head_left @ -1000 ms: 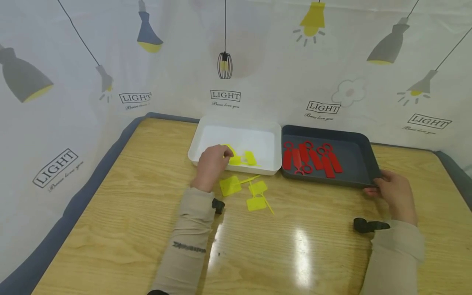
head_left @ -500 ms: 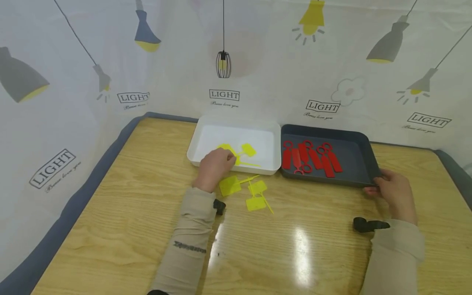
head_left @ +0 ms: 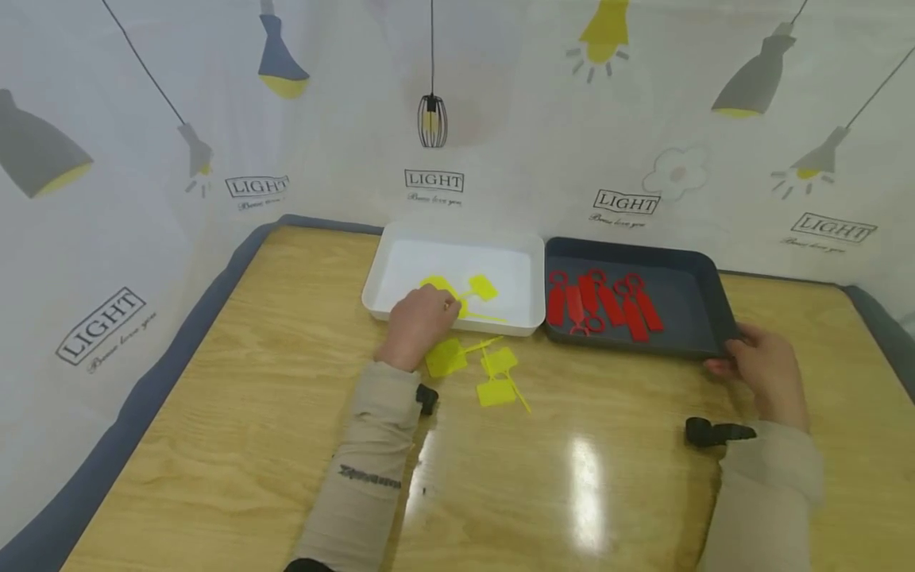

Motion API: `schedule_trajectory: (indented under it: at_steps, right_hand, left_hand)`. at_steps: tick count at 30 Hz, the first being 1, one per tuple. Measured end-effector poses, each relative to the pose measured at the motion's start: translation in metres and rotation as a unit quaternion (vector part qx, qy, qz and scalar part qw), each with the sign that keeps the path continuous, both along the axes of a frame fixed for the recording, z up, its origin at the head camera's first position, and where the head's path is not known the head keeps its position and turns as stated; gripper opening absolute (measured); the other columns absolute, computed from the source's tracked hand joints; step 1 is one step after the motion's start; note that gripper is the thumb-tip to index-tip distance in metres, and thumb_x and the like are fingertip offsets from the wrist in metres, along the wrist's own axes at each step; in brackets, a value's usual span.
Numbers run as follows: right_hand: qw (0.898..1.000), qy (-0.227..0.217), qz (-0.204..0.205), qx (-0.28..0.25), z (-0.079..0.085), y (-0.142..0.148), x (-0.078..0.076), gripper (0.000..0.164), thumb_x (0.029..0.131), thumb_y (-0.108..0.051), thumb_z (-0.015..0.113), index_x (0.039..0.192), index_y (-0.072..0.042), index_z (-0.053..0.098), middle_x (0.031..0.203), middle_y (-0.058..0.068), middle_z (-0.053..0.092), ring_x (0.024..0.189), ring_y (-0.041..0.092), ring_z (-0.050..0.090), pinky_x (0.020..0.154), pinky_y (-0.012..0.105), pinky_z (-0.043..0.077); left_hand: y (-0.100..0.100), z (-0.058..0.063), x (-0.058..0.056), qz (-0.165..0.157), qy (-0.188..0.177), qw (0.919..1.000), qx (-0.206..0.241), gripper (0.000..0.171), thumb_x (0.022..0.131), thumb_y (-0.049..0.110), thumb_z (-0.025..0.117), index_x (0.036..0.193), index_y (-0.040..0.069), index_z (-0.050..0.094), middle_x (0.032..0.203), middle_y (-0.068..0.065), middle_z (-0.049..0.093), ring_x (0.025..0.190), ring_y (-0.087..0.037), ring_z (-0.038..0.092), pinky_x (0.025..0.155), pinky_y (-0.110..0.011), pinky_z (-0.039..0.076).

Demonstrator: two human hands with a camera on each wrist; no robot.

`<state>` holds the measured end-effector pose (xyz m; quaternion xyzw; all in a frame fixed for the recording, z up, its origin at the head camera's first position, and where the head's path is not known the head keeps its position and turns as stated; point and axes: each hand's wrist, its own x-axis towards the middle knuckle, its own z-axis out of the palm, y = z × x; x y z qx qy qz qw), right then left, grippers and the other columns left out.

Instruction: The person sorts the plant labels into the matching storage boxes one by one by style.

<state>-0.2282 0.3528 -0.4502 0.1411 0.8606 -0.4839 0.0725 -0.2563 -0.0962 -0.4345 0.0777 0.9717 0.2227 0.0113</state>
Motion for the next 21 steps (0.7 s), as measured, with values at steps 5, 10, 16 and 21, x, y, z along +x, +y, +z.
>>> schedule_trajectory:
  at_steps: [5, 10, 16, 21]
  right_hand:
    - [1.000, 0.011, 0.001, -0.005, 0.001, 0.000, -0.002, 0.051, 0.096, -0.016, 0.031, 0.141, 0.001, 0.012, 0.136, 0.032, 0.025, 0.068, 0.013, 0.065, 0.065, 0.028, 0.052]
    - [1.000, 0.010, 0.006, 0.000, 0.002, 0.000, 0.000, 0.052, 0.097, -0.017, 0.032, 0.141, 0.002, 0.012, 0.135, 0.032, 0.027, 0.067, 0.013, 0.065, 0.065, 0.029, 0.052]
    - [1.000, 0.015, 0.003, -0.004, 0.002, -0.001, 0.001, 0.052, 0.096, -0.015, 0.031, 0.140, 0.004, 0.013, 0.134, 0.033, 0.027, 0.066, 0.012, 0.064, 0.064, 0.029, 0.053]
    - [1.000, 0.014, 0.004, -0.003, 0.003, -0.003, 0.001, 0.052, 0.095, -0.014, 0.031, 0.140, 0.004, 0.013, 0.134, 0.034, 0.027, 0.066, 0.012, 0.064, 0.064, 0.028, 0.053]
  left_hand:
    - [0.000, 0.000, -0.001, -0.005, 0.018, 0.9998, -0.008, 0.030, 0.093, 0.027, 0.044, 0.096, 0.011, 0.069, 0.095, -0.006, 0.063, 0.063, -0.015, 0.053, 0.048, -0.026, 0.042]
    - [0.001, 0.002, 0.000, 0.003, 0.018, 0.9998, 0.002, 0.027, 0.092, 0.029, 0.047, 0.103, 0.014, 0.066, 0.102, -0.005, 0.059, 0.079, -0.019, 0.053, 0.058, -0.029, 0.044]
    - [0.000, 0.009, 0.002, 0.012, 0.015, 0.9995, 0.024, 0.026, 0.091, 0.030, 0.050, 0.106, 0.015, 0.065, 0.104, -0.003, 0.057, 0.086, -0.019, 0.050, 0.065, -0.029, 0.043]
    - [0.000, 0.015, 0.006, 0.003, 0.049, 0.9988, 0.006, 0.025, 0.090, 0.029, 0.053, 0.108, 0.016, 0.063, 0.104, -0.003, 0.058, 0.089, -0.018, 0.050, 0.067, -0.028, 0.045]
